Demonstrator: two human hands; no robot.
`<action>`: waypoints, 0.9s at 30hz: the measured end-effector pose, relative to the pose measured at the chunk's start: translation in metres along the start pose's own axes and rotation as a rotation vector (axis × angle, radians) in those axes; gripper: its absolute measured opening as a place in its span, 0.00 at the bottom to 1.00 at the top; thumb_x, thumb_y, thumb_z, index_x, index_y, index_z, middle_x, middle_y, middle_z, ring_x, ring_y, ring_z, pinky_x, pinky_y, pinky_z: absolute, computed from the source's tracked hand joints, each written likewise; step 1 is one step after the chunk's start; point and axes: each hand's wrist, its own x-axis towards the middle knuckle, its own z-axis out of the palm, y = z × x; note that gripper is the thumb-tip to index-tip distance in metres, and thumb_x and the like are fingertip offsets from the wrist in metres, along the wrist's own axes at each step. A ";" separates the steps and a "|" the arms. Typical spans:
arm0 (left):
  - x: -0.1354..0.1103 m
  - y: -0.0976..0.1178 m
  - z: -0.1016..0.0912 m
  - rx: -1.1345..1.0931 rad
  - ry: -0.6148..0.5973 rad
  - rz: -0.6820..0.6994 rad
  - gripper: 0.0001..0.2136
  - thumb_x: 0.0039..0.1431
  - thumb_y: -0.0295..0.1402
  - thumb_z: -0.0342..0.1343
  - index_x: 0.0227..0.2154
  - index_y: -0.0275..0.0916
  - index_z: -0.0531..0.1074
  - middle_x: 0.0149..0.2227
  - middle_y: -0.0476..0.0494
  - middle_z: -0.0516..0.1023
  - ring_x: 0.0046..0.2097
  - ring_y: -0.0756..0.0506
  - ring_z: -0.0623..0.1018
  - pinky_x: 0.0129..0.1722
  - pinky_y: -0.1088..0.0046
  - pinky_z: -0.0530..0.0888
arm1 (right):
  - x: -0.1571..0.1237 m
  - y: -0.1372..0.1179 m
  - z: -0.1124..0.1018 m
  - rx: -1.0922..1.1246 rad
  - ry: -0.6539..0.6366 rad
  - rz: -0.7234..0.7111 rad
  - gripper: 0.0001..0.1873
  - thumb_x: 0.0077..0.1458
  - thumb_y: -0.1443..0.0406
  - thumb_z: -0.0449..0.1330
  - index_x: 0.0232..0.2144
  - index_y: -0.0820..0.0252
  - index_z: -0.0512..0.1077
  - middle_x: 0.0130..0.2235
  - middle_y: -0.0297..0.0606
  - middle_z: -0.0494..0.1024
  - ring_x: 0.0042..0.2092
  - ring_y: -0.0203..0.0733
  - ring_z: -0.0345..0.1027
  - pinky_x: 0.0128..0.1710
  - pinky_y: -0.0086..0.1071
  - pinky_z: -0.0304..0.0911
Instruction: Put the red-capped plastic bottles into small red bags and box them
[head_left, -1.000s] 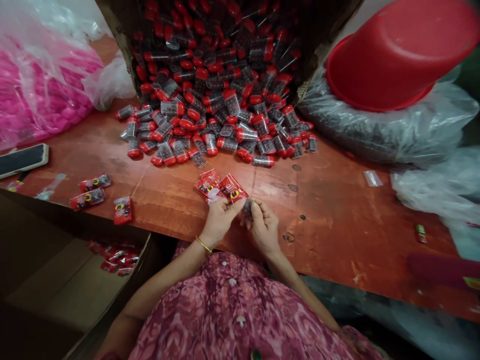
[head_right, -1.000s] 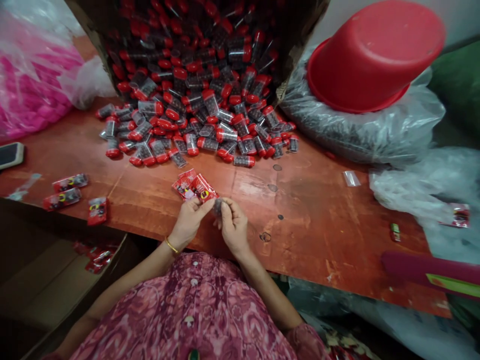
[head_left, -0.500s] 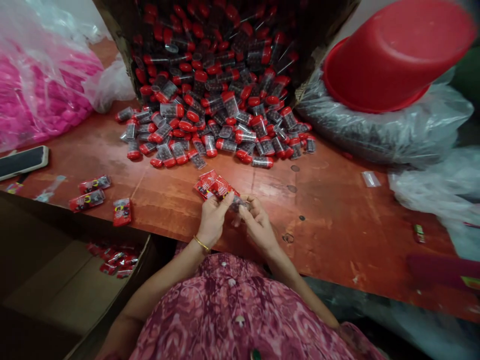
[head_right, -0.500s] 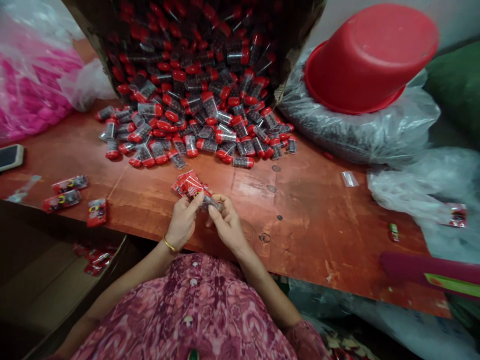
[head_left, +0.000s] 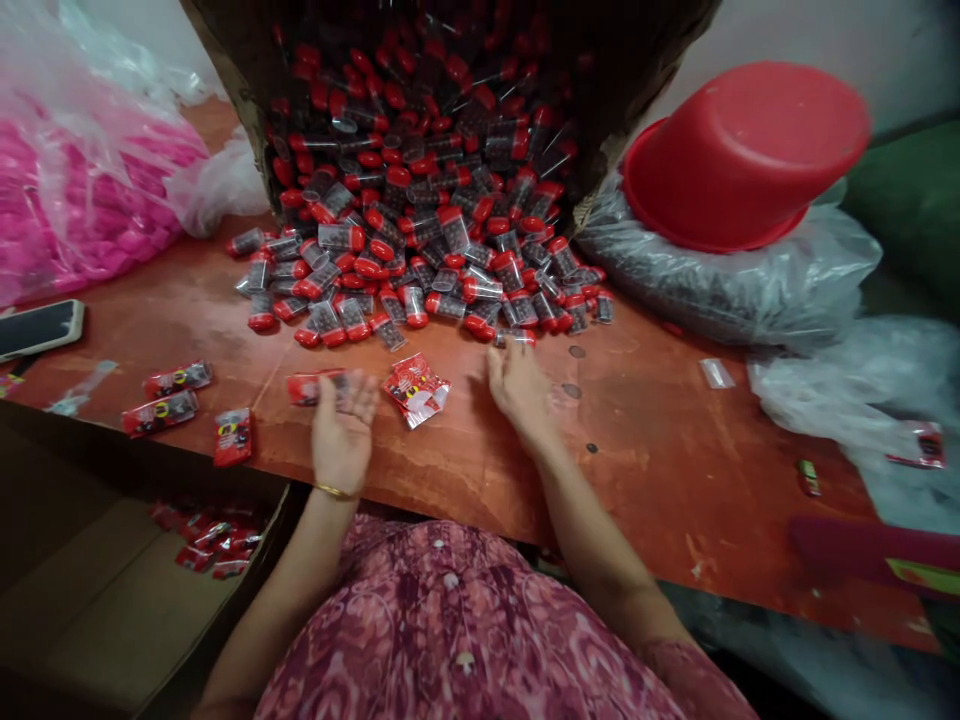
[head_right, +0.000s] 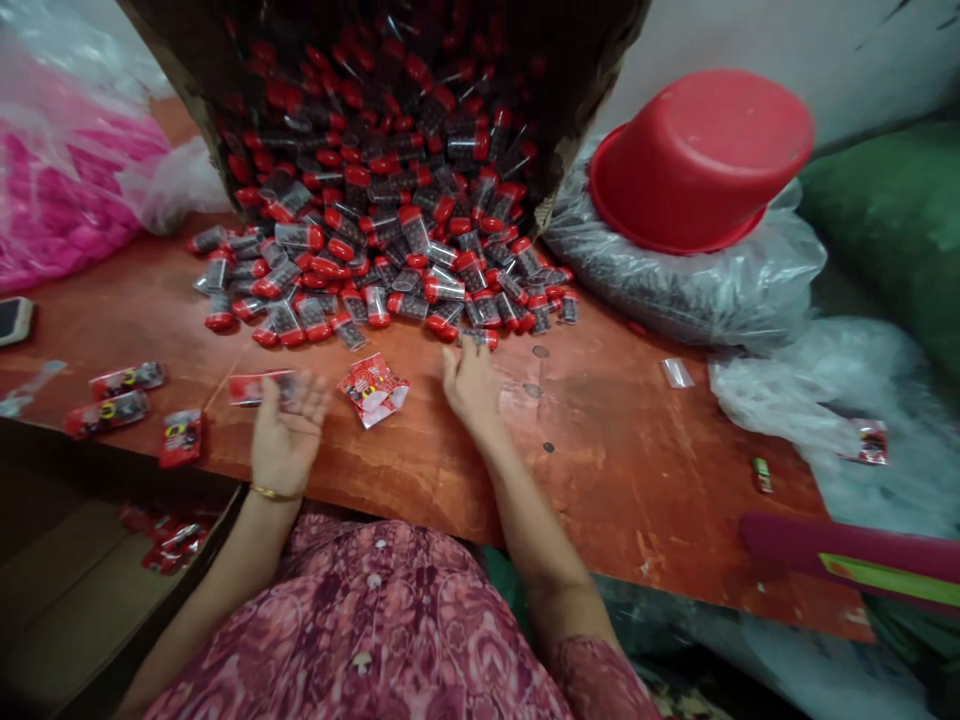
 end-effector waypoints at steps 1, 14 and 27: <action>0.008 0.009 -0.007 -0.039 0.077 0.058 0.15 0.60 0.45 0.47 0.29 0.40 0.71 0.40 0.45 0.79 0.45 0.51 0.77 0.45 0.76 0.71 | 0.011 0.006 -0.001 -0.100 0.025 0.030 0.22 0.59 0.56 0.49 0.50 0.63 0.66 0.40 0.51 0.70 0.40 0.51 0.66 0.37 0.41 0.59; 0.004 -0.019 0.008 0.887 -0.283 0.513 0.15 0.45 0.40 0.62 0.37 0.40 0.76 0.50 0.37 0.75 0.57 0.36 0.68 0.58 0.54 0.58 | -0.047 0.047 -0.009 -0.258 -0.034 -0.335 0.13 0.57 0.61 0.51 0.40 0.59 0.71 0.42 0.46 0.69 0.43 0.49 0.60 0.43 0.42 0.56; 0.015 -0.029 0.001 1.468 -0.266 0.758 0.09 0.54 0.36 0.55 0.34 0.45 0.79 0.53 0.38 0.73 0.60 0.31 0.64 0.57 0.44 0.53 | -0.063 0.012 -0.005 0.279 0.071 -0.352 0.10 0.57 0.61 0.53 0.34 0.60 0.72 0.40 0.46 0.74 0.44 0.46 0.66 0.46 0.42 0.61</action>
